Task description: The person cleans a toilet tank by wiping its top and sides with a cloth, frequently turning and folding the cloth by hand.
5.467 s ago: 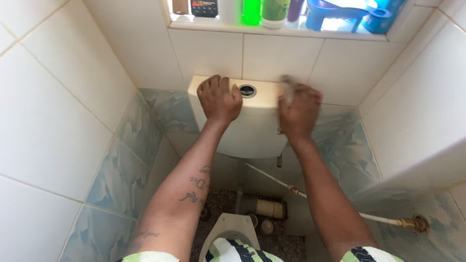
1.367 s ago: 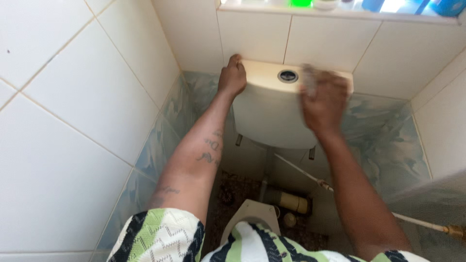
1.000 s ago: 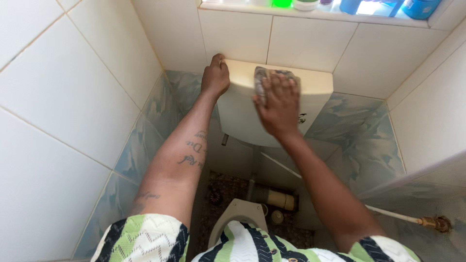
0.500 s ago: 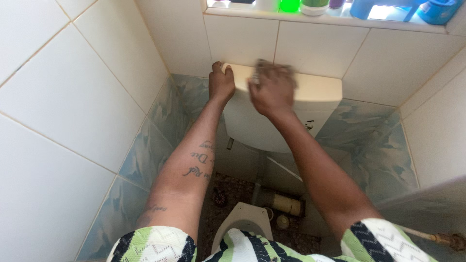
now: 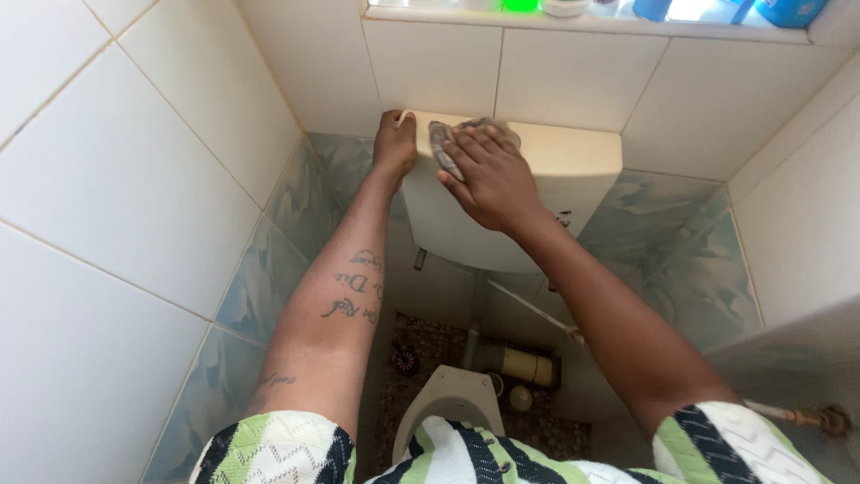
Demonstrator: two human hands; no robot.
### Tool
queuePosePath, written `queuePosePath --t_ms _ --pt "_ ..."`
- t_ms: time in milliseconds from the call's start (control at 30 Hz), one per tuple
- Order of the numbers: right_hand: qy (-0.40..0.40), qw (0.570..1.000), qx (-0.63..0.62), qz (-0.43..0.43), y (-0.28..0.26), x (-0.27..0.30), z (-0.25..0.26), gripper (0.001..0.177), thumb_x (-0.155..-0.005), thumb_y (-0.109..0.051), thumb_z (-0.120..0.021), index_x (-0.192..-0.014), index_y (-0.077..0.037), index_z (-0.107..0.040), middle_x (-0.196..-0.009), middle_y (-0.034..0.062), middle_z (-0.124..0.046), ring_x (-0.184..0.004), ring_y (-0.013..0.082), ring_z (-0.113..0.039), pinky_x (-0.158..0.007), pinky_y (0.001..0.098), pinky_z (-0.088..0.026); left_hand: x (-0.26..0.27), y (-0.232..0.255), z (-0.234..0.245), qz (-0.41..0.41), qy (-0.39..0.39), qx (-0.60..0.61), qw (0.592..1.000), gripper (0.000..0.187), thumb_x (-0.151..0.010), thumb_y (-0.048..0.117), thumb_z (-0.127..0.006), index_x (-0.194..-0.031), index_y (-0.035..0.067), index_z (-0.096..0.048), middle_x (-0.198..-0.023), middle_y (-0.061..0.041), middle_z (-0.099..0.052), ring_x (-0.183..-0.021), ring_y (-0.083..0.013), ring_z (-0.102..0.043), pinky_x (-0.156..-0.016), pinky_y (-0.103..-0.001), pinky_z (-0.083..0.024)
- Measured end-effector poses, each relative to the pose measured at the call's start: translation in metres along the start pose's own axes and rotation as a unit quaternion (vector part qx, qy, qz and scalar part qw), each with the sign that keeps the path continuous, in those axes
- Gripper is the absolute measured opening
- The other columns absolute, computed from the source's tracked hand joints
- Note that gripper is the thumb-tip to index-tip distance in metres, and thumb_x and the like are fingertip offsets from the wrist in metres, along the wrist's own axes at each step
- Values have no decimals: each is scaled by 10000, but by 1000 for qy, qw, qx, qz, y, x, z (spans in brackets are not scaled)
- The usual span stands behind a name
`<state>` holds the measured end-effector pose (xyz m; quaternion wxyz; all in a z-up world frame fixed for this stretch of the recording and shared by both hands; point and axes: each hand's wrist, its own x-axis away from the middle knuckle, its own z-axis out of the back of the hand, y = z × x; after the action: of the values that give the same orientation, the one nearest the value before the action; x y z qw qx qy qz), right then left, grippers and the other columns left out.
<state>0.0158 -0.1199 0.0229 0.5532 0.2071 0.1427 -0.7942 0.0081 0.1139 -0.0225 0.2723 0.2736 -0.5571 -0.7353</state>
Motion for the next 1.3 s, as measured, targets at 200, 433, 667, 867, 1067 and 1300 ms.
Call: queuePosePath --t_ms 200,433,667,867,1067,1300 --pt "120 989 82 29 37 58 14 641 -1103 -552 -303 -1501 -124 -569 -1609 163 -481 -1499 328 -382 -1247 481 -150 5 9 4 25 -2 -59 998 511 -1034 416 -423 -1417 78 -464 -1268 -128 -628 -1159 -254 -632 -954 -401 -516" --pt "58 980 -2 -189 64 93 42 721 -1109 -607 -281 -1513 -65 -532 -1605 157 -453 -1546 314 -319 -1314 496 -88 -16 22 2 52 -4 -108 993 458 -1019 309 -483 -1355 6 -557 -1247 -218 -694 -1127 -363 -676 -945 -489 -525" --pt "105 962 55 -246 42 76 15 687 -1109 -563 -320 -1465 -28 -562 -1568 188 -490 -1530 344 -326 -1295 514 -52 9 59 -25 112 145 -232 955 469 -973 357 -484 -1280 13 -567 -1207 -204 -691 -1077 -397 -689 -906 -528 -566" --pt "184 963 106 -164 13 40 -15 711 -1132 -556 -309 -1580 -31 -483 -1613 232 -428 -1528 355 -294 -1266 511 -55 17 73 -24 44 102 -376 920 468 -998 378 -472 -1285 14 -533 -1232 -207 -661 -1104 -379 -666 -951 -550 -502" --pt "57 973 -36 -223 18 43 12 642 -1043 -529 -438 -1545 -133 -499 -1470 184 -523 -1384 338 -434 -1208 500 -302 16 77 -16 41 49 -418 906 436 -1028 362 -415 -1279 25 -531 -1227 -192 -660 -1086 -367 -676 -921 -535 -534" --pt "163 929 68 -327 96 81 20 575 -1146 -509 -448 -1469 -44 -546 -1529 219 -548 -1469 451 -352 -1208 600 -119 10 69 -19 41 55 -394 916 477 -1021 362 -429 -1307 -17 -475 -1218 -240 -636 -1041 -379 -684 -847 -512 -568"
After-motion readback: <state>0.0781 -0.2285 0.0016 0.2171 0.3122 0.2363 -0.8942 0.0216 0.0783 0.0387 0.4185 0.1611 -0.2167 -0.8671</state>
